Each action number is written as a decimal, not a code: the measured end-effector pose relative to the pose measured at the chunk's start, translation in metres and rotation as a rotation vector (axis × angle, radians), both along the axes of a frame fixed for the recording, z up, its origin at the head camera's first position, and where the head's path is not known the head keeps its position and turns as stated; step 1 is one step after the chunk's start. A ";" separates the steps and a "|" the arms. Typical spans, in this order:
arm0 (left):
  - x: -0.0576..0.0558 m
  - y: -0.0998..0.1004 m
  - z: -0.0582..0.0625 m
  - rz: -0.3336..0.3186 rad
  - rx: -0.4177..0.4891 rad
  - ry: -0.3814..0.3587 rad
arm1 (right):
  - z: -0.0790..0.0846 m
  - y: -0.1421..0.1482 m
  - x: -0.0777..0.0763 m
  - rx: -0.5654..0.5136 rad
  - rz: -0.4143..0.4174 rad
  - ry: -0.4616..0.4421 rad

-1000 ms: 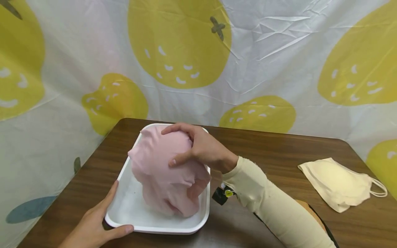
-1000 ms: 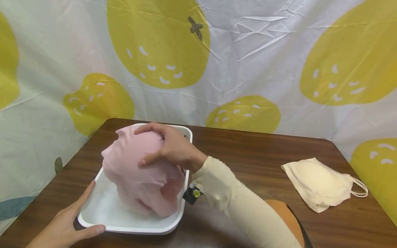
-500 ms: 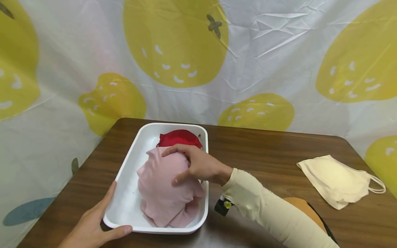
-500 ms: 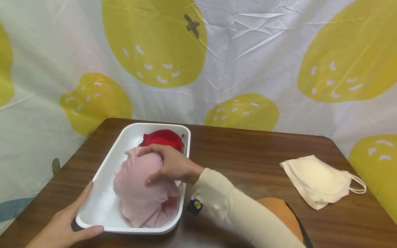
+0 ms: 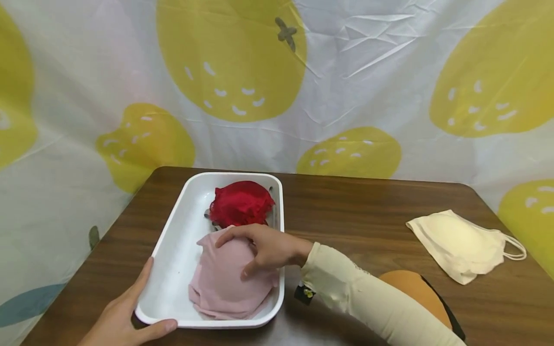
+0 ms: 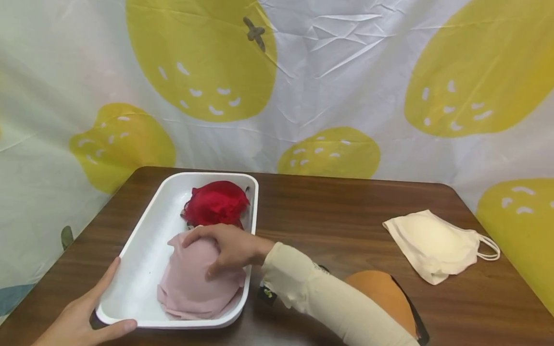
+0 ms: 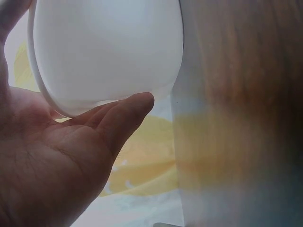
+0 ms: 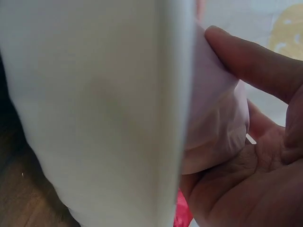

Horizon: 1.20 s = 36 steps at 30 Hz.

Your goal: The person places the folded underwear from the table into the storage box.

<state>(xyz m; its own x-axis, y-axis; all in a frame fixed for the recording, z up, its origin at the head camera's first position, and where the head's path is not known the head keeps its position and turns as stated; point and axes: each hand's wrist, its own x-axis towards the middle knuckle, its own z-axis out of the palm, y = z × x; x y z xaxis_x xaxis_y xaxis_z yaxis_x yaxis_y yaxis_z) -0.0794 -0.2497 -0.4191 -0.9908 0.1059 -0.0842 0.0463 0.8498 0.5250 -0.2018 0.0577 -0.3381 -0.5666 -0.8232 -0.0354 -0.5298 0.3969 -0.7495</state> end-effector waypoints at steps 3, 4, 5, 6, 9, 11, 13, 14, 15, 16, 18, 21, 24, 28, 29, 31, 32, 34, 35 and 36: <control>0.000 -0.001 0.001 0.008 0.000 -0.033 | -0.002 -0.001 0.001 0.049 0.021 0.030; 0.000 -0.001 0.001 0.008 0.002 -0.037 | -0.003 -0.001 0.001 0.067 0.027 0.033; 0.000 -0.001 0.002 0.011 0.003 -0.054 | -0.003 -0.001 0.001 0.088 0.030 0.036; 0.000 -0.001 0.002 0.012 0.004 -0.062 | -0.004 -0.001 0.001 0.109 0.034 0.047; -0.001 0.000 0.003 0.016 0.000 -0.077 | -0.007 -0.002 0.002 0.198 0.034 0.109; -0.001 0.000 0.004 0.016 -0.002 -0.081 | -0.008 -0.003 0.002 0.262 0.034 0.170; -0.001 0.001 0.004 0.013 -0.004 -0.069 | -0.009 -0.003 0.002 0.317 0.042 0.237; -0.001 0.001 0.003 0.012 -0.003 -0.063 | -0.010 -0.004 0.003 0.335 0.047 0.268; -0.001 0.001 0.003 0.012 0.001 -0.061 | -0.010 -0.004 0.003 0.346 0.050 0.290; -0.001 0.001 0.003 0.012 0.003 -0.063 | -0.010 -0.004 0.003 0.357 0.051 0.309; -0.001 0.001 0.003 0.010 0.005 -0.049 | -0.010 -0.004 0.004 0.367 0.053 0.336; 0.000 0.001 0.003 0.005 0.007 -0.027 | -0.010 -0.005 0.005 0.385 0.049 0.365; 0.000 0.001 0.002 0.001 0.002 -0.013 | -0.009 -0.005 0.007 0.422 0.041 0.399; 0.000 0.001 0.002 0.007 0.001 -0.028 | -0.004 -0.005 0.012 0.504 0.026 0.461; 0.000 0.001 0.002 0.008 0.002 -0.028 | -0.002 -0.004 0.014 0.527 0.023 0.477; 0.000 0.001 0.001 0.007 0.003 -0.018 | 0.003 -0.002 0.018 0.552 0.030 0.521; 0.001 0.000 0.001 0.005 0.003 -0.007 | 0.006 0.001 0.020 0.550 0.036 0.550; 0.001 0.001 0.001 0.007 0.004 -0.008 | 0.010 0.008 0.023 0.506 0.055 0.617; 0.001 0.001 0.001 0.010 0.005 -0.017 | 0.012 0.013 0.025 0.472 0.066 0.658; 0.001 0.001 0.001 0.011 0.004 -0.018 | 0.014 0.018 0.026 0.427 0.069 0.686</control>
<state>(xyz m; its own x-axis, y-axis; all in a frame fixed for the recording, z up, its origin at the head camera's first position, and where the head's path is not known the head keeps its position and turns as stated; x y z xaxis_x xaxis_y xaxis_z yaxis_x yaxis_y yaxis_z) -0.0785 -0.2486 -0.4179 -0.9902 0.0959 -0.1014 0.0279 0.8480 0.5293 -0.1757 0.0759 -0.3237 -0.5249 -0.8510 -0.0180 -0.8500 0.5252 -0.0402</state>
